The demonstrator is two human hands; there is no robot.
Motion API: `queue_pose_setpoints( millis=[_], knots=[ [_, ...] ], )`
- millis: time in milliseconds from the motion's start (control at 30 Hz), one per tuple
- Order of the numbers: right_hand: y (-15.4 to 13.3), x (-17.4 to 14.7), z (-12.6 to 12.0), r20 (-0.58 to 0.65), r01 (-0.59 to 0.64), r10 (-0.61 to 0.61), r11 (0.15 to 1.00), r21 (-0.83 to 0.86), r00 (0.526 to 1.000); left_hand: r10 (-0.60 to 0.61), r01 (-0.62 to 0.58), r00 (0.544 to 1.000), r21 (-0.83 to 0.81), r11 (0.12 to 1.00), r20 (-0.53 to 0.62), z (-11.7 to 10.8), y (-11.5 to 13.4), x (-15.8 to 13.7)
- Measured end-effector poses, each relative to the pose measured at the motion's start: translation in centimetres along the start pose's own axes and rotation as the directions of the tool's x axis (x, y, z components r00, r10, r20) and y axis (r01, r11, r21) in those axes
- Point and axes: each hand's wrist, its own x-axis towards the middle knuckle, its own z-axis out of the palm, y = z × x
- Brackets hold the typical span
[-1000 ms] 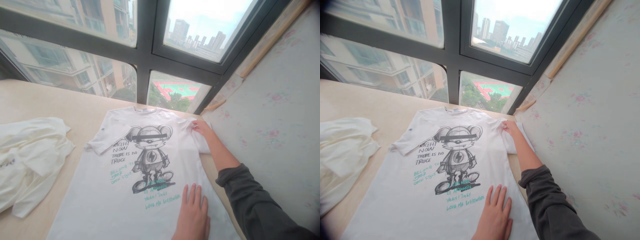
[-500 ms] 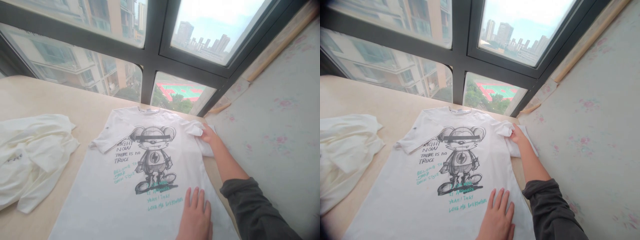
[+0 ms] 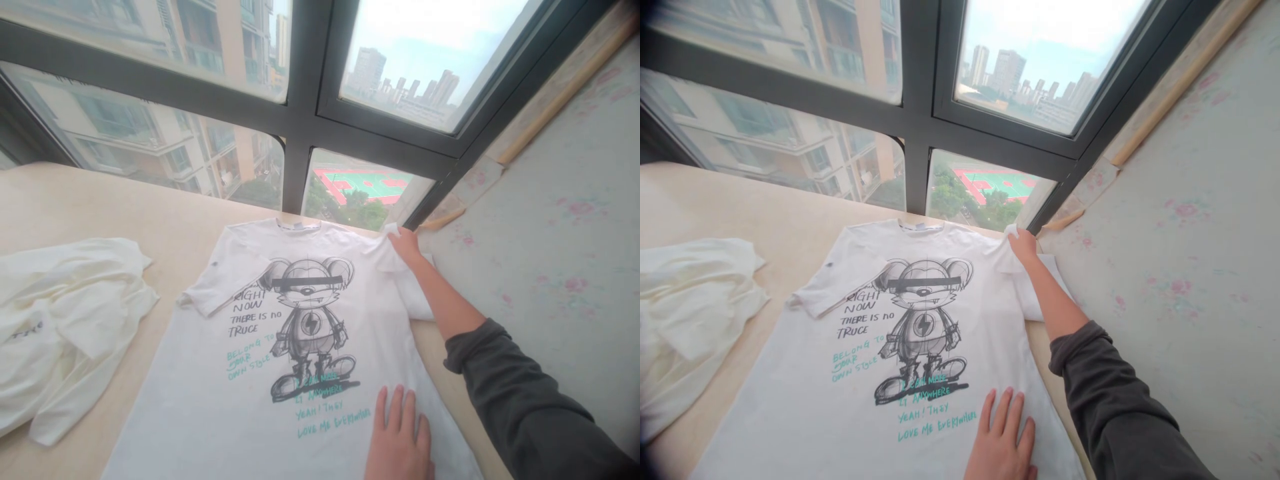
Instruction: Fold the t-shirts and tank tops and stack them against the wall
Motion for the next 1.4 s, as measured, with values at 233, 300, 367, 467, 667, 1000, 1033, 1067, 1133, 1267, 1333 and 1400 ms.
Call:
queue_pose_setpoints(
  millis=[233, 300, 367, 467, 667, 1000, 1033, 1067, 1133, 1267, 1333, 1400],
  knots=[
    [-0.8, -7.0, 2.6, 0.488, 0.635, -0.413, 0.577, -0.514, 0.769, -0.012, 0.014, 0.999, -0.040, 0.999, 0.051, 0.0, 0.0, 0.0],
    [0.3, -8.8, 2.5, 0.561, 0.697, -0.416, 0.387, -0.603, 0.716, -0.010, 0.014, 0.998, -0.057, 0.998, 0.069, -0.4, 0.0, 0.0],
    [1.5, -9.9, 1.8, 0.529, 0.672, -0.425, 0.343, -0.656, 0.734, -0.008, 0.015, 0.996, -0.074, 0.997, 0.092, -0.8, 0.0, 0.1],
    [3.5, -10.5, 0.2, 0.502, 0.663, -0.450, 0.355, -0.659, 0.739, -0.019, 0.031, 0.992, -0.094, 0.995, 0.125, -1.3, 0.0, 0.1],
    [6.8, -10.0, -1.4, 0.422, 0.631, -0.472, 0.520, -0.576, 0.774, -0.024, 0.038, 0.993, -0.124, 0.992, 0.113, -2.0, 0.0, -0.1],
    [7.3, -10.5, -2.0, 0.290, 0.596, -0.521, 0.680, -0.428, 0.803, -0.029, 0.037, 0.995, -0.085, 0.996, 0.092, -2.5, 0.0, -0.1],
    [7.2, -10.6, -2.1, 0.287, 0.568, -0.491, 0.704, -0.426, 0.823, -0.030, 0.037, 0.996, -0.077, 0.996, 0.089, -2.5, 0.1, -0.1],
    [7.1, -10.7, -2.2, 0.290, 0.542, -0.458, 0.725, -0.425, 0.840, -0.031, 0.037, 0.996, -0.068, 0.997, 0.085, -2.6, 0.1, -0.2],
    [6.9, -10.7, -2.5, 0.284, 0.488, -0.400, 0.757, -0.433, 0.872, -0.035, 0.039, 0.997, -0.052, 0.998, 0.073, -2.8, 0.1, -0.3],
    [6.2, -10.7, -3.1, 0.161, 0.349, -0.310, 0.801, -0.487, 0.937, -0.044, 0.044, 0.998, -0.010, 0.999, 0.034, -3.5, 0.2, -0.4],
    [5.7, -10.9, -3.6, 0.134, 0.299, -0.268, 0.811, -0.504, 0.954, -0.050, 0.049, 0.999, 0.027, 0.998, 0.013, -3.8, 0.6, -0.3],
    [5.3, -11.7, -4.3, 0.146, 0.283, -0.243, 0.815, -0.505, 0.959, -0.034, 0.035, 0.999, 0.080, 0.996, -0.010, -4.1, 1.2, -0.4]
  ],
)
